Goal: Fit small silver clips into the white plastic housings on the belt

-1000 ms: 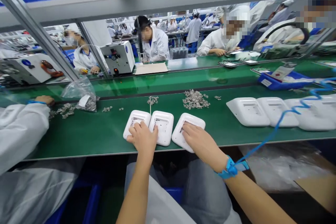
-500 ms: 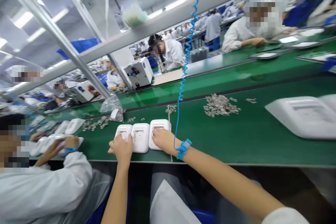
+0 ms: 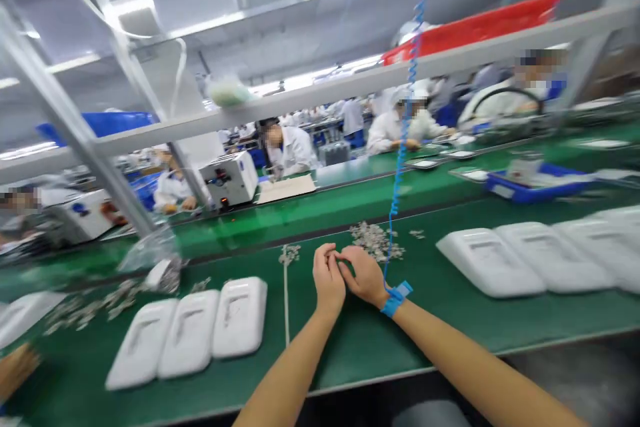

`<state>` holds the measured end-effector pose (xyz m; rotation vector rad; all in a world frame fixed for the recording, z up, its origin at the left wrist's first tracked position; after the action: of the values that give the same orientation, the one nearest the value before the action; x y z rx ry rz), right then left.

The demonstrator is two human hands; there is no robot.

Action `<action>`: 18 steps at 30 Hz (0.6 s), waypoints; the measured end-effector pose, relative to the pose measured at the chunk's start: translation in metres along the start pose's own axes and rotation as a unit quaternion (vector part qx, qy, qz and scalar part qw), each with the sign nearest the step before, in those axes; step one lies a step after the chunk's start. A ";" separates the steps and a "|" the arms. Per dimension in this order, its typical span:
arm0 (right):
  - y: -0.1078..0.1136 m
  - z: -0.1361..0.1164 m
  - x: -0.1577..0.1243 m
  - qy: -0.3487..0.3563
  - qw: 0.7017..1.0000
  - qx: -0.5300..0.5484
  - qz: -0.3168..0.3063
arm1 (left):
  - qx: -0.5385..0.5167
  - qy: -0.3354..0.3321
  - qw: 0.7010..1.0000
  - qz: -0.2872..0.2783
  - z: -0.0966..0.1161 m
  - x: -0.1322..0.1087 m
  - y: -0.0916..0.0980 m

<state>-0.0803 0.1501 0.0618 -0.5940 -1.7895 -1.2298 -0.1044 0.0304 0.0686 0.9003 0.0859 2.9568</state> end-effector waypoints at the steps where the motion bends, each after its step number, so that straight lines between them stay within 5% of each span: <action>1: 0.005 0.012 -0.004 -0.020 1.000 -0.010 0.007 | -0.028 0.010 1.000 -0.002 -0.010 -0.001 -0.017; 4: 0.008 0.027 -0.006 -0.072 0.997 0.007 0.009 | -0.088 0.008 0.996 -0.006 -0.030 -0.003 -0.035; 8: 0.002 0.012 0.002 -0.018 0.996 0.089 -0.011 | -0.156 0.050 0.985 0.060 -0.042 -0.002 -0.015; 18: 0.005 0.018 -0.005 0.035 0.998 0.049 -0.008 | -0.171 0.008 0.981 0.089 -0.028 -0.006 -0.016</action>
<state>-0.0807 0.1690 0.0575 -0.4776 -1.7878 -1.1520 -0.1146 0.0453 0.0409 0.8735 -0.5128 2.9972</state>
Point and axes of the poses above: each hand's wrist, its own x-axis towards the middle knuckle, its own y-axis out of the back of the hand, z = x × y, the point moved 4 cm from there along x, towards the middle knuckle, and after that the axes turned 15 degrees about -x, right-handed, at the moved point
